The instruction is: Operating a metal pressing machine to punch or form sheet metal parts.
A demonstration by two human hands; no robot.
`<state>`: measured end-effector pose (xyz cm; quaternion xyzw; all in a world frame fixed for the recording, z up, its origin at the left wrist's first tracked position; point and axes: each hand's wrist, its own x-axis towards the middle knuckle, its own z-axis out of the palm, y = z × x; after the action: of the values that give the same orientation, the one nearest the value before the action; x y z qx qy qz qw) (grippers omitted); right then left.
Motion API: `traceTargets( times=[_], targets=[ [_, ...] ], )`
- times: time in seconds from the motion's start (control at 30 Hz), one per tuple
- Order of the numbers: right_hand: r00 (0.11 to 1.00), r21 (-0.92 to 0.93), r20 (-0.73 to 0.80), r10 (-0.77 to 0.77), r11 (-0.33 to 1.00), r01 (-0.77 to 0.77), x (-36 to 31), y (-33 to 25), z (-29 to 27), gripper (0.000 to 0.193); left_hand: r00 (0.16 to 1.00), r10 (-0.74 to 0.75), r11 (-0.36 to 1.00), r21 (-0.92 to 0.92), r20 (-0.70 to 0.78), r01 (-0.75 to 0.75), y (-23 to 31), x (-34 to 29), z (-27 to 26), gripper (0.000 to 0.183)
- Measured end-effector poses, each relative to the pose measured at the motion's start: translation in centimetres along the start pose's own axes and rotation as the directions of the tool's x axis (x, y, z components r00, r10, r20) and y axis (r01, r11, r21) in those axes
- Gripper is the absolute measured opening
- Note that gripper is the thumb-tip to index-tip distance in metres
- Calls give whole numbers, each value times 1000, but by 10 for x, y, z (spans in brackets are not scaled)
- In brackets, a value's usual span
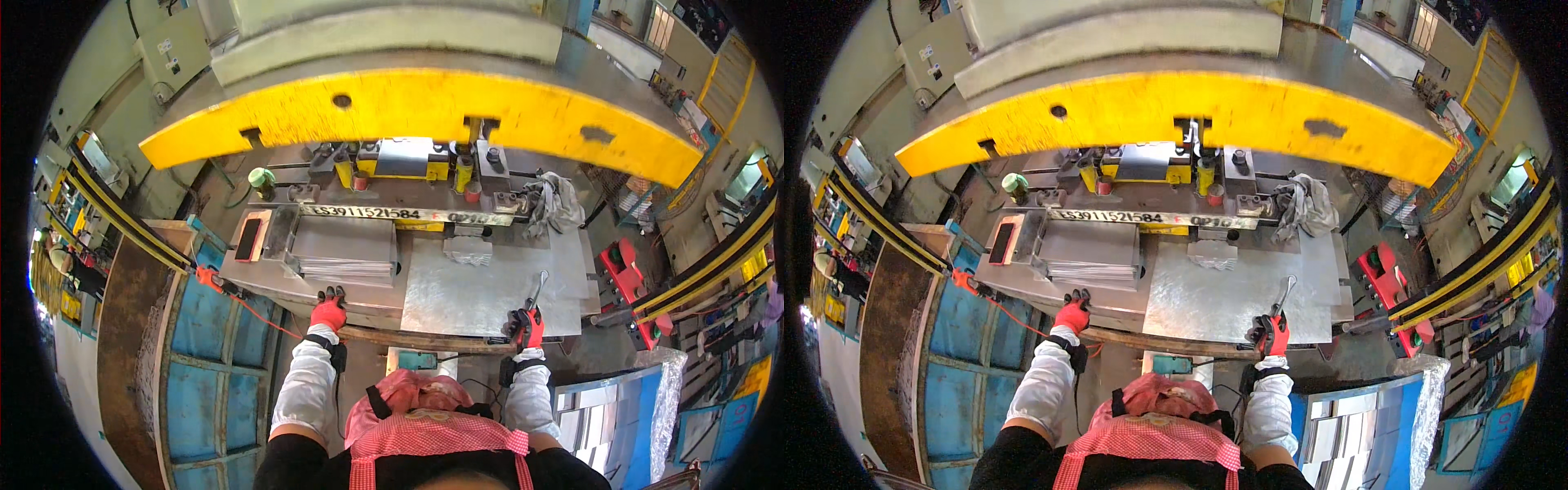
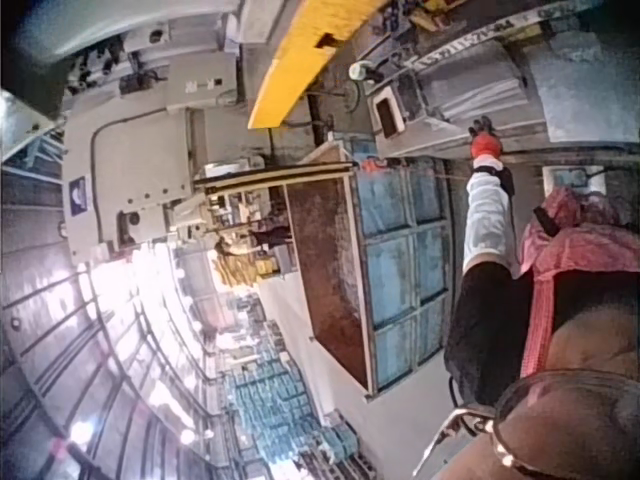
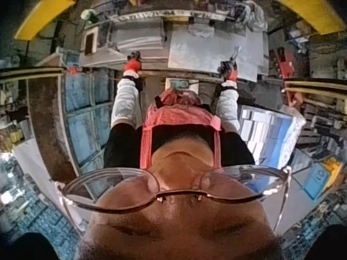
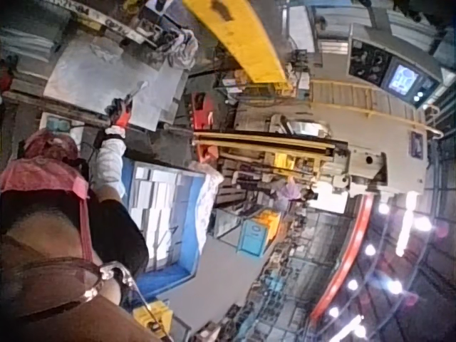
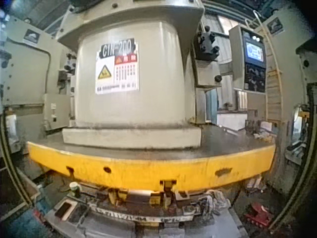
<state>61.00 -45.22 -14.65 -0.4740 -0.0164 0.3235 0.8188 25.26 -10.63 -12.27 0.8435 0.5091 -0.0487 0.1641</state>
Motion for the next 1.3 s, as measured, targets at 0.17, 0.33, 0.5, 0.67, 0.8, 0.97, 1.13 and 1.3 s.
traceTargets(
  times=[0.17,0.33,0.5,0.67,0.8,0.97,1.13,1.3],
  targets=[
    [1000,-28,-23,11,1000,-12,-6,-7,6,20,999,17,1000,7,-50,-16,7,-7,-5,47],
    [996,-52,-86,9,999,-14,-6,-9,1,21,999,37,999,4,-7,-37,19,-4,-11,47],
    [999,-54,-38,23,998,-25,-14,-16,24,20,1000,18,999,-36,23,-18,2,-4,-9,47],
    [999,-65,51,0,998,3,-3,-11,11,22,953,184,983,66,-240,-174,-7,3,6,39],
    [1000,-138,-20,-8,990,5,-15,-12,11,24,984,-40,993,-101,172,58,13,7,-7,48],
    [993,-82,108,39,996,-30,-8,-9,8,22,994,61,998,1,-86,-61,-13,4,12,45],
    [995,-92,79,61,994,-54,-3,-7,9,18,993,67,998,-11,-96,-68,-10,6,12,45],
    [1000,-90,-10,-1,996,0,-11,-12,18,38,996,81,996,-37,-45,-83,-9,3,5,52]
  ],
)
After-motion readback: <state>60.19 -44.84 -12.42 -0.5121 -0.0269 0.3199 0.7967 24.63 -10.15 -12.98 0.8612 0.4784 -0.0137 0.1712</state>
